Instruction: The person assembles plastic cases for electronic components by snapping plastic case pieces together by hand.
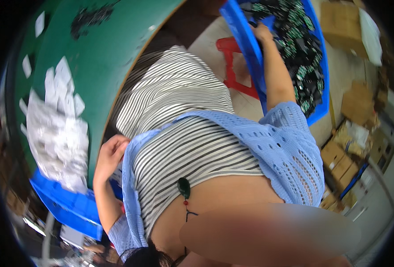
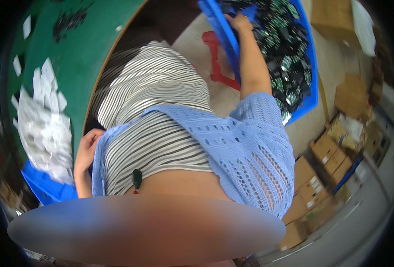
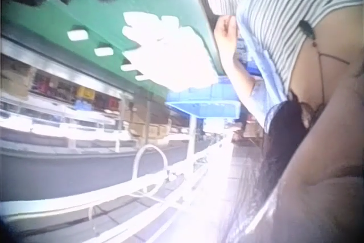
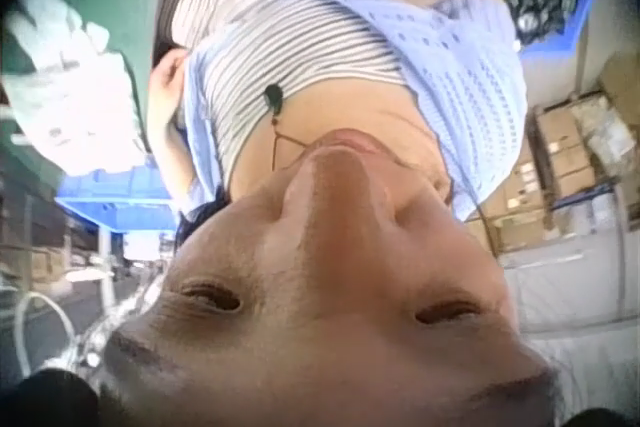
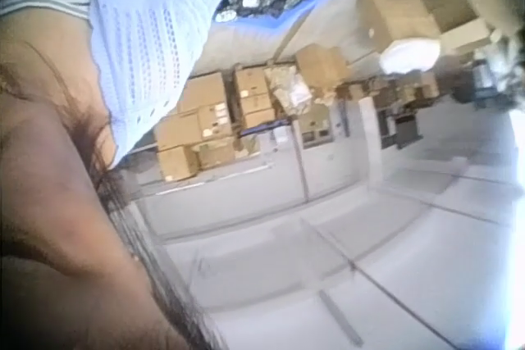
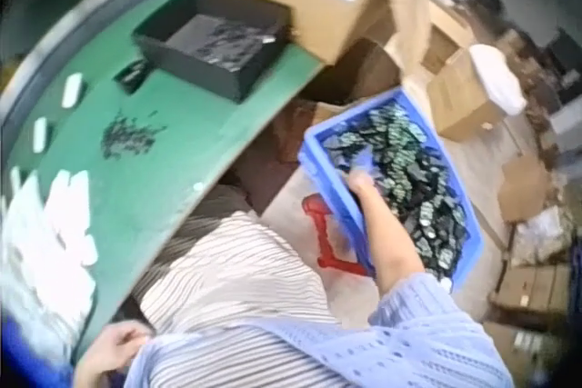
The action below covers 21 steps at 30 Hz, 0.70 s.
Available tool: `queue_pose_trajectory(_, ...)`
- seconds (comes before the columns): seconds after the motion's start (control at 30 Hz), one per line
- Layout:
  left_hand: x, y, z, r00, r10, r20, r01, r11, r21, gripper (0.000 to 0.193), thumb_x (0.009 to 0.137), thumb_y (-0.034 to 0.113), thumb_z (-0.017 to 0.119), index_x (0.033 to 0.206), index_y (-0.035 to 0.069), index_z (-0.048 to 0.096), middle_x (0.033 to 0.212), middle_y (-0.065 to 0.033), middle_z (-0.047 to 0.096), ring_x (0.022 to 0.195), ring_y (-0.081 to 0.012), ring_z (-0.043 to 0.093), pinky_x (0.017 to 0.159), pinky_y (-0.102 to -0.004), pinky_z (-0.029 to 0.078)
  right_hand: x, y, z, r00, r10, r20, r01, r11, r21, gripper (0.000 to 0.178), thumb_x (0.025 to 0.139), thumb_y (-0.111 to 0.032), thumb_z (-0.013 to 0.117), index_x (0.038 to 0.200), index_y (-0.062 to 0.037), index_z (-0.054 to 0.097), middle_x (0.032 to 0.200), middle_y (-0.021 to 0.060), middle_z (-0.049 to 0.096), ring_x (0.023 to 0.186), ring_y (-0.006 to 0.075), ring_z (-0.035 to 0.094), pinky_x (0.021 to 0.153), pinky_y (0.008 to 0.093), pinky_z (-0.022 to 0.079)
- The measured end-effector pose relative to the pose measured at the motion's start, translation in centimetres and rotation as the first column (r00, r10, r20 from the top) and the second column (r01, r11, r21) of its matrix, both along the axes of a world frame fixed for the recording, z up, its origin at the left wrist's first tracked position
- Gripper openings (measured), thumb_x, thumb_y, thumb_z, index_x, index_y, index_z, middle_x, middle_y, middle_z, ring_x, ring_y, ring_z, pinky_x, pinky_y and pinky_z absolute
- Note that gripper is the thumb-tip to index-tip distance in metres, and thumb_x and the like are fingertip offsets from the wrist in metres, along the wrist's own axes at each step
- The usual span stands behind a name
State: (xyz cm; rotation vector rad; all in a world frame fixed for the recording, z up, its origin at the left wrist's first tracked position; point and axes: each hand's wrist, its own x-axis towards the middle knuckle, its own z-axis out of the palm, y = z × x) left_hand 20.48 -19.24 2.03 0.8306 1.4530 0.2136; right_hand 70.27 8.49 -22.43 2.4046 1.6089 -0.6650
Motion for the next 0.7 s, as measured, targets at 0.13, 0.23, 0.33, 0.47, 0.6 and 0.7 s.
queue_pose_trajectory(0.13,-0.7,-5.5,-9.6,0.947,0.283,-0.154,-0.249,0.946,0.206,0.016,0.092,0.019,0.053,0.090,0.005,0.060,0.061,0.0014,0.055,0.046,-0.0047,0.045,0.042,-0.0203,0.035,5.9,3.2,-9.2,0.953,0.304,0.003,-0.304,0.953,-0.010,0.076,0.081,-0.061,0.052,0.121,0.0040,0.050,0.123,0.0238,0.052,0.114,0.0332,0.052,0.095,0.0465,0.042)
queue_pose_trajectory(0.23,-1.3,-14.2,-13.8,0.655,0.649,-0.388,-0.607,0.757,0.241,0.015,0.090,0.016,0.055,0.087,0.004,0.062,0.061,-0.0019,0.058,0.047,-0.0075,0.049,0.043,-0.0224,0.038,6.3,0.2,-8.0,0.894,0.312,-0.321,-0.305,0.949,0.073,0.070,0.082,-0.057,0.052,0.118,0.0032,0.051,0.119,0.0229,0.054,0.111,0.0325,0.054,0.093,0.0454,0.043)
queue_pose_trajectory(0.33,-1.6,-18.0,-18.8,0.451,0.632,-0.630,-0.550,0.753,0.362,0.015,0.087,0.019,0.057,0.087,0.005,0.063,0.066,-0.0113,0.063,0.062,-0.0248,0.062,0.061,-0.0354,0.048,8.9,3.3,-8.5,0.862,0.144,-0.486,-0.124,0.989,0.075,0.064,0.084,-0.053,0.053,0.115,0.0024,0.052,0.116,0.0219,0.055,0.107,0.0318,0.055,0.090,0.0443,0.045)
queue_pose_trajectory(0.47,-2.0,-19.7,-20.0,0.232,0.675,-0.700,-0.578,0.675,0.460,0.015,0.085,0.019,0.059,0.091,0.005,0.062,0.076,-0.0133,0.065,0.071,-0.0308,0.063,0.066,-0.0384,0.049,12.8,2.8,-7.8,0.768,-0.160,-0.621,0.215,0.976,0.015,0.056,0.085,-0.048,0.054,0.111,0.0013,0.053,0.111,0.0207,0.057,0.102,0.0309,0.057,0.087,0.0429,0.047)
queue_pose_trajectory(0.6,-4.4,-19.5,-23.5,0.127,0.680,-0.722,-0.539,0.659,0.525,0.017,0.084,0.018,0.061,0.094,0.004,0.062,0.088,-0.0150,0.066,0.081,-0.0324,0.063,0.071,-0.0398,0.049,15.3,2.8,-3.6,0.572,-0.457,-0.681,0.597,0.801,-0.035,0.048,0.087,-0.042,0.055,0.108,0.0002,0.055,0.106,0.0194,0.059,0.098,0.0299,0.059,0.084,0.0415,0.049)
queue_pose_trajectory(0.7,-6.7,-19.9,-24.6,0.089,0.591,-0.802,-0.512,0.718,0.472,0.025,0.083,0.025,0.061,0.097,0.003,0.062,0.091,-0.0172,0.066,0.082,-0.0340,0.063,0.073,-0.0403,0.049,9.0,0.3,0.7,0.219,-0.434,-0.874,0.691,0.701,-0.175,0.029,0.089,-0.027,0.056,0.098,0.0004,0.051,0.093,0.0154,0.056,0.088,0.0274,0.059,0.074,0.0357,0.052)
